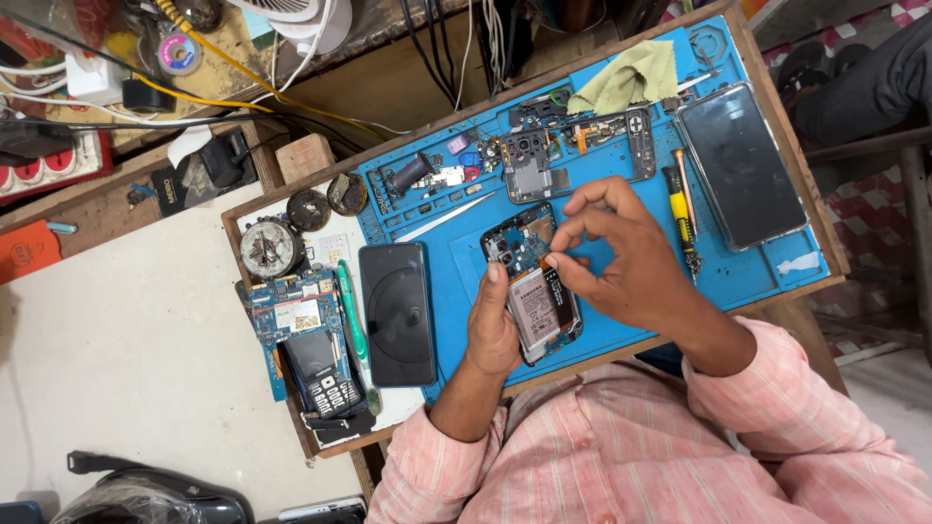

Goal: The person disassembles a smartphone on a blue work mat, using a screwdriver and tweezers to remove the back cover, battery, and internal components. The person wipes the motherboard with a cloth and continues to handle small parts with tweezers.

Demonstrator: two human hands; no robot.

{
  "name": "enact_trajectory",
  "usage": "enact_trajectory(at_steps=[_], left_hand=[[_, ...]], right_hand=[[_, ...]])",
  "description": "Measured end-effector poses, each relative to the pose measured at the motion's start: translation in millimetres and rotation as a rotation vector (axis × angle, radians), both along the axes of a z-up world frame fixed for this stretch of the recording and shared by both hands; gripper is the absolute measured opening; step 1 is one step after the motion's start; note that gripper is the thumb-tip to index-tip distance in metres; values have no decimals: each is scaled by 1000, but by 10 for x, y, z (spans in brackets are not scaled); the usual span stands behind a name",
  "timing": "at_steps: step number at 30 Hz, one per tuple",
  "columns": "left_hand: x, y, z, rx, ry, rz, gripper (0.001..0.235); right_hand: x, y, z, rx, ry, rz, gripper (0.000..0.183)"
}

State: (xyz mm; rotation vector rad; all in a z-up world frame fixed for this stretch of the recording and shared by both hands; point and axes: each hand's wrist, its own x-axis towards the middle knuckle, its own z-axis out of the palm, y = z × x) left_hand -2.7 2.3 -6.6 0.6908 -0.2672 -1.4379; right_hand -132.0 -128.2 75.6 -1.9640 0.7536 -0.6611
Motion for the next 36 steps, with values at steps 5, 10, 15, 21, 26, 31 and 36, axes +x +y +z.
enact_trajectory(at_steps=[5,10,15,21,26,31,36], left_hand=[[-5,9,-29,13,-37,6,65],[-7,10,-5,4,80,14,66],[35,-54,146,-48,94,32,68],[37,-100,218,-94,-41,34,73],[19,-74,95,-67,-67,53,68],[27,-66,75,-41,-34,87,62],[51,-94,156,-1,-16,68,53]], right_hand=[[6,-7,-49,144,19,9,13],[-34,-34,-74,64,-4,35,15],[-45,-121,50,-31,-105,47,25],[8,-160,225,-388,-53,160,59],[68,-131,194,-462,-45,123,50],[-57,-144,47,-335,-89,15,54],[-190,-112,-296,402,-403,44,51]])
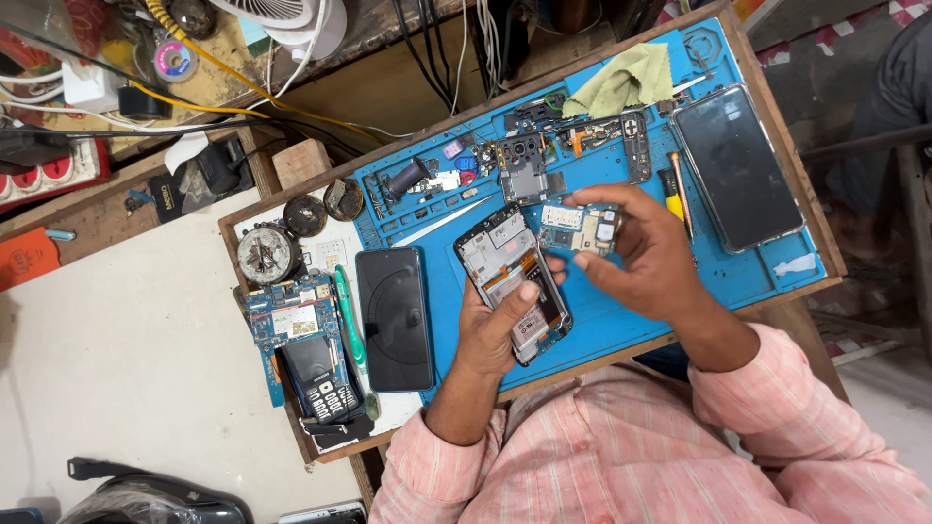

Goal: The person disassembles a smartphone on a blue work mat, using a screwdriver and tweezers to remove the back cover, battery, and internal components. The person wipes the motherboard with a cloth and continues to handle small parts with tweezers.

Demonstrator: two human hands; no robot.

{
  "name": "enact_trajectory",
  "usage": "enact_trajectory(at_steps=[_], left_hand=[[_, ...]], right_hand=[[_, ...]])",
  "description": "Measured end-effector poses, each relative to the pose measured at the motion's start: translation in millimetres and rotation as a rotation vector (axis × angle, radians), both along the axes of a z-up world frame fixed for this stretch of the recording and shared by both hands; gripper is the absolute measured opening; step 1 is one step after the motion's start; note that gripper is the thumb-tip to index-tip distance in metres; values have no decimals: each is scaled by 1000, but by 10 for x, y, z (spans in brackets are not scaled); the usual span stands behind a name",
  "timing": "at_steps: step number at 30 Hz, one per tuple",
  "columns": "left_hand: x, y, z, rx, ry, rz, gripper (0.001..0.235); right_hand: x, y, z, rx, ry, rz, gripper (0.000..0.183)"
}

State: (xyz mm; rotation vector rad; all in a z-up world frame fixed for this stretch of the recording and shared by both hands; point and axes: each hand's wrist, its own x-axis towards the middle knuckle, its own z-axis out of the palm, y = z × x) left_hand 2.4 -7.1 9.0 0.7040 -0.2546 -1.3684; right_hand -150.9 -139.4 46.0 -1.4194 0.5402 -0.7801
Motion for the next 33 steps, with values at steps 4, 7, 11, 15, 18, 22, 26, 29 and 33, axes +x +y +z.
enact_trajectory(at_steps=[4,7,11,15,18,22,26,29,33], left_hand=[[1,2,36,8,-65,0,56],[2,2,42,-20,-87,-3,58],[24,9,54,-36,-56,-35,58],[49,38,70,-100,17,-81,56],[39,46,78,-98,70,-75,57],[28,52,64,-109,105,-49,54],[40,65,46,-140,78,-99,52],[52,75,52,-139,75,-119,53],[52,76,76,-154,74,-123,56]], right_hand=[[-65,-9,-315,363,-69,-11,51],[-95,-20,-448,611,-249,38,46],[-95,-31,-483,756,-302,91,44],[-52,-4,-472,924,-401,172,43],[-22,12,-471,981,-465,248,42],[-6,15,-468,992,-480,273,39],[-16,5,-448,1066,-475,304,37],[-25,-12,-431,1101,-476,323,36],[-19,-26,-440,1137,-447,318,35]])
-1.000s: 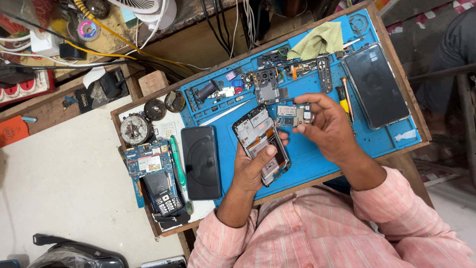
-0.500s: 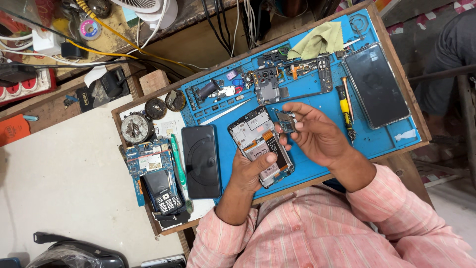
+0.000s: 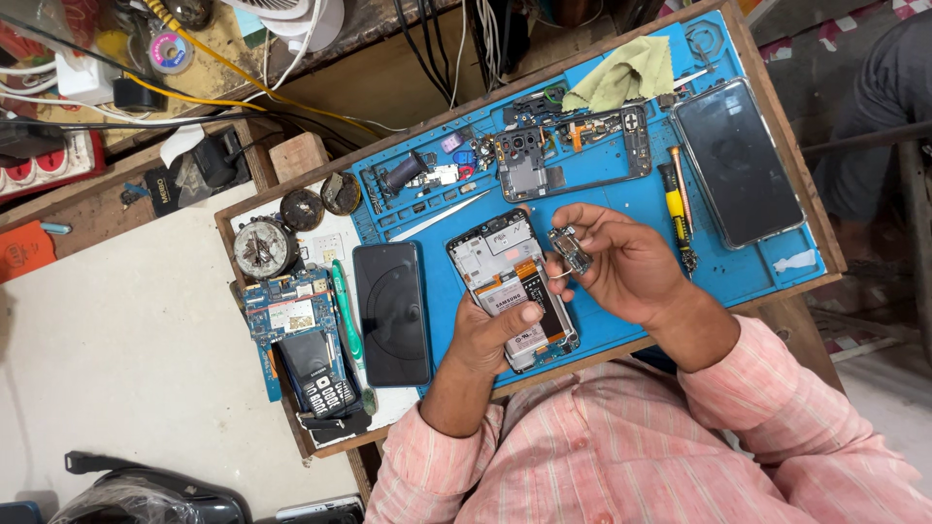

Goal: The person disassembles a smartphone on a blue work mat, using a screwdriver and tweezers to remove the back cover, battery, and internal components. The person wipes the motherboard with a cloth and continues to handle small parts with tweezers.

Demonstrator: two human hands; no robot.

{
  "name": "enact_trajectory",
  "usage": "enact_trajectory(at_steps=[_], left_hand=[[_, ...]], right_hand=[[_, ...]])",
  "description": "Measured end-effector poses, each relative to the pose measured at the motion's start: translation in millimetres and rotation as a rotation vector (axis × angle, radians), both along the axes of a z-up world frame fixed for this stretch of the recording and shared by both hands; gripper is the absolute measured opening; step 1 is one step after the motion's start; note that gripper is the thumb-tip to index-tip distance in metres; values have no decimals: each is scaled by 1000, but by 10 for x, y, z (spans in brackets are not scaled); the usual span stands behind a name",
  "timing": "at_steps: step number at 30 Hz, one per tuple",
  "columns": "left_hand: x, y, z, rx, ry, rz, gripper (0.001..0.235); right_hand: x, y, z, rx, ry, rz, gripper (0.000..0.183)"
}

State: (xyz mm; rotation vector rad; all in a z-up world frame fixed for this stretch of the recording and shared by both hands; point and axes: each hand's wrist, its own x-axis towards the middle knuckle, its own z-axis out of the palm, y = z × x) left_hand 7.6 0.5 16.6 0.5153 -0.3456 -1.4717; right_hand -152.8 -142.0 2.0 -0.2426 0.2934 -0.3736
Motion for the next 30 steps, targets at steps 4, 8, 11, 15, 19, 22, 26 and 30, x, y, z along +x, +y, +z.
enact_trajectory(at_steps=[4,8,11,15,19,22,26,30], left_hand=[[-2,-1,-1,13,-25,-25,60],[-20,-22,-44,28,-143,-4,62],[-20,-28,-52,38,-173,0,60],[44,-86,0,77,-150,65,50],[225,-196,7,251,-334,221,43],[434,-207,17,284,-564,277,42],[518,-190,58,393,-1149,344,53],[519,-206,207,452,-1171,325,75]], right_hand=[[-12,-7,-57,-15,-28,11,33],[-65,-40,-110,-24,5,-42,28],[-100,-106,-99,-140,99,-109,29],[-131,-145,56,-562,353,-243,35],[-224,-93,276,-1077,602,-165,52],[-248,-9,360,-1077,590,-60,64],[-243,69,370,-1071,667,70,71],[-257,58,445,-1340,838,137,65]])
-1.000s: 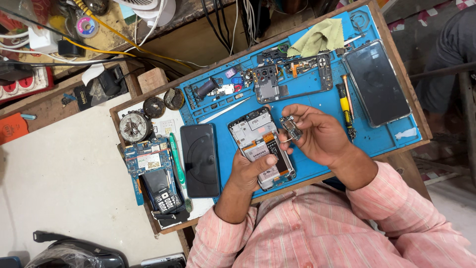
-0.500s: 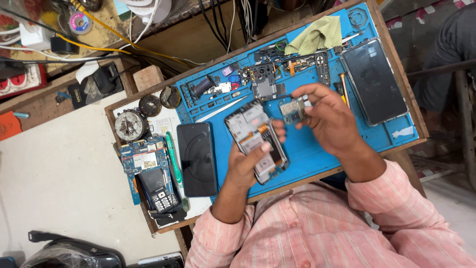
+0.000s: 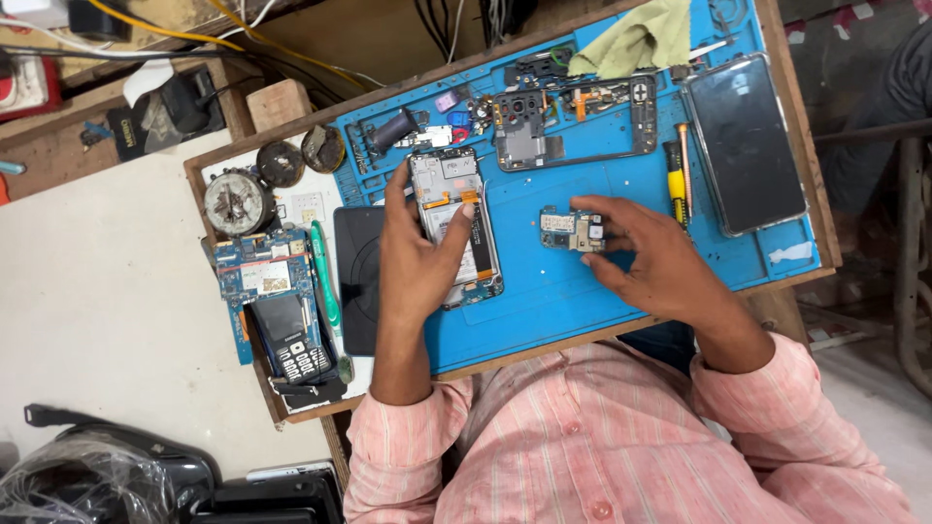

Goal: The person disassembles a smartphone on a blue work mat, using a screwdriver and tweezers to remove the back cover, battery, and internal components. The person wipes the motherboard with a cloth and continues to handle small parts with tweezers.

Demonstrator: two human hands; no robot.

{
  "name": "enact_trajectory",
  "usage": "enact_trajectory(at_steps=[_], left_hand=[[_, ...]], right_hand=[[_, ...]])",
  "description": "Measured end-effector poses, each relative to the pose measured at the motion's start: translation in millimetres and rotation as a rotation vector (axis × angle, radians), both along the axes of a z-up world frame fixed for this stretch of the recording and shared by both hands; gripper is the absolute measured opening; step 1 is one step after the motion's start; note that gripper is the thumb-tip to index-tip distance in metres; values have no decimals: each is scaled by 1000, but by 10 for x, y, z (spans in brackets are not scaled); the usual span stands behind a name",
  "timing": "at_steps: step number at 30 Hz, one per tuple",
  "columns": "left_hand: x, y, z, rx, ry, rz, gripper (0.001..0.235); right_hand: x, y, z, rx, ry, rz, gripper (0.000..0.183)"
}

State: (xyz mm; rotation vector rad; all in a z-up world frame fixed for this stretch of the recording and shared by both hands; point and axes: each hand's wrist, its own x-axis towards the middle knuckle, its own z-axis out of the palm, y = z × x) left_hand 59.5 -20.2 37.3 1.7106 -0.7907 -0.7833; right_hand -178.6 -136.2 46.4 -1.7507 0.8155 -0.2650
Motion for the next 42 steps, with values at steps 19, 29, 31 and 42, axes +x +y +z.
enact_trajectory(at_steps=[19,29,31,42], left_hand=[[-208,171,511,413,-718,-162,71],[-643,-111,38,-62,-843,-471,48],[-661,-125,-22,-65,-825,-465,46],[-617,-57,-65,-59,-577,-427,53]], right_hand=[[-735,-385,200,-803,319,-182,62],[-1047,-309,-87,-907,540,-305,93],[-996,-308,-90,-940,586,-293,93],[-860,-406,-69,-778,599,-369,101]])
